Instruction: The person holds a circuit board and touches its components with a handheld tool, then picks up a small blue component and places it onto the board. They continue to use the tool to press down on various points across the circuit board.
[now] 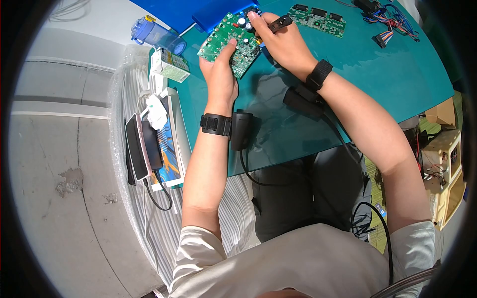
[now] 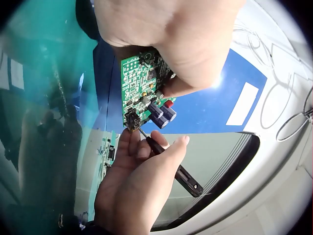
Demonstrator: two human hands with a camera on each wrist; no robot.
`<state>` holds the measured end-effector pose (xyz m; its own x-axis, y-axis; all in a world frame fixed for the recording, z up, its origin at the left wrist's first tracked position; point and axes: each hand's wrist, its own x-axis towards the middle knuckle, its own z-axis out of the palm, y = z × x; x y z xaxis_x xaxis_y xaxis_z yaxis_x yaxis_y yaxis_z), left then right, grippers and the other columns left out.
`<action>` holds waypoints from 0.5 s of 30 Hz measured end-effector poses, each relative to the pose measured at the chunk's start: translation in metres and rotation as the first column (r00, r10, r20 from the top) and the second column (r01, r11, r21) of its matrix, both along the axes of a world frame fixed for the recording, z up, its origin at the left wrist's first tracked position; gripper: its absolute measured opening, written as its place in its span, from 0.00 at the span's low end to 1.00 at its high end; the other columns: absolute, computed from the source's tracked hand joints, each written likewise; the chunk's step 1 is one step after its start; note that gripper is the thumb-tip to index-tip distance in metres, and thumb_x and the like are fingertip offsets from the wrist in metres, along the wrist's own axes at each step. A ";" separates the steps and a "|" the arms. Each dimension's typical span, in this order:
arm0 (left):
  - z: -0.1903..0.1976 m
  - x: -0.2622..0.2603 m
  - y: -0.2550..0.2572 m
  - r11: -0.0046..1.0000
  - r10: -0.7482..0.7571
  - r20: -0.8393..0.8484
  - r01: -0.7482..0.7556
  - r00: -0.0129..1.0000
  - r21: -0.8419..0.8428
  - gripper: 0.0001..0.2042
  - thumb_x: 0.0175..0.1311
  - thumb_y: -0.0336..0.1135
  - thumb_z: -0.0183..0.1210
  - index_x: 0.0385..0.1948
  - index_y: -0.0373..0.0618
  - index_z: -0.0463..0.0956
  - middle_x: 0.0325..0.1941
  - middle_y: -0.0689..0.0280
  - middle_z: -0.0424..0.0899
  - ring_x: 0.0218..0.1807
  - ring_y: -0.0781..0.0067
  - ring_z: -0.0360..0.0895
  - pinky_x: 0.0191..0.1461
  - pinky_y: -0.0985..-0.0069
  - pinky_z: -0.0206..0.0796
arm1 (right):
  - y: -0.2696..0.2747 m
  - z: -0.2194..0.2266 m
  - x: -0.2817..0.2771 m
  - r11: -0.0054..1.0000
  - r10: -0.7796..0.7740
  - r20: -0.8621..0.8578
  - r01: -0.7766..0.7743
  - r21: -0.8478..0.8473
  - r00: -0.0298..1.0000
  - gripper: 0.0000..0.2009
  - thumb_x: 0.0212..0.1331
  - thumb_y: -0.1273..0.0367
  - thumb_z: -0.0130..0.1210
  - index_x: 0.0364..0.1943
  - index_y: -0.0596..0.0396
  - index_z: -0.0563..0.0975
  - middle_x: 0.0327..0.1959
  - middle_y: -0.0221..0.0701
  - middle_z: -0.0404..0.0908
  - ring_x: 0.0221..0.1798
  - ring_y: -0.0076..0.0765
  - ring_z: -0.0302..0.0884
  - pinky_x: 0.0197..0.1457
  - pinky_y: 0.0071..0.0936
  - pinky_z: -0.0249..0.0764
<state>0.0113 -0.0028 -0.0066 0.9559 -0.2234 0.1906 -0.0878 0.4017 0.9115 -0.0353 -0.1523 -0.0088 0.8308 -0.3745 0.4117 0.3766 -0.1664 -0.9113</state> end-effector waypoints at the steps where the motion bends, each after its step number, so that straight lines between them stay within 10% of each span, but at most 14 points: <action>1: 0.000 0.001 0.000 1.000 0.000 0.000 0.000 1.000 0.000 0.15 0.63 0.22 0.64 0.49 0.37 0.73 0.47 0.60 0.85 0.45 0.70 0.84 0.49 0.73 0.78 | 0.000 0.000 0.000 1.000 -0.004 0.008 0.004 -0.009 1.000 0.25 0.74 0.54 0.52 0.25 0.61 0.69 0.17 0.32 0.60 0.28 0.33 0.47 0.30 0.32 0.59; 15: 0.003 -0.001 0.001 1.000 0.007 -0.068 -0.008 0.998 -0.014 0.12 0.62 0.22 0.62 0.47 0.35 0.77 0.46 0.61 0.86 0.44 0.71 0.85 0.48 0.74 0.76 | -0.004 -0.008 0.009 0.994 -0.085 0.080 0.078 0.082 0.993 0.26 0.72 0.50 0.52 0.26 0.60 0.75 0.20 0.31 0.71 0.25 0.30 0.63 0.32 0.34 0.65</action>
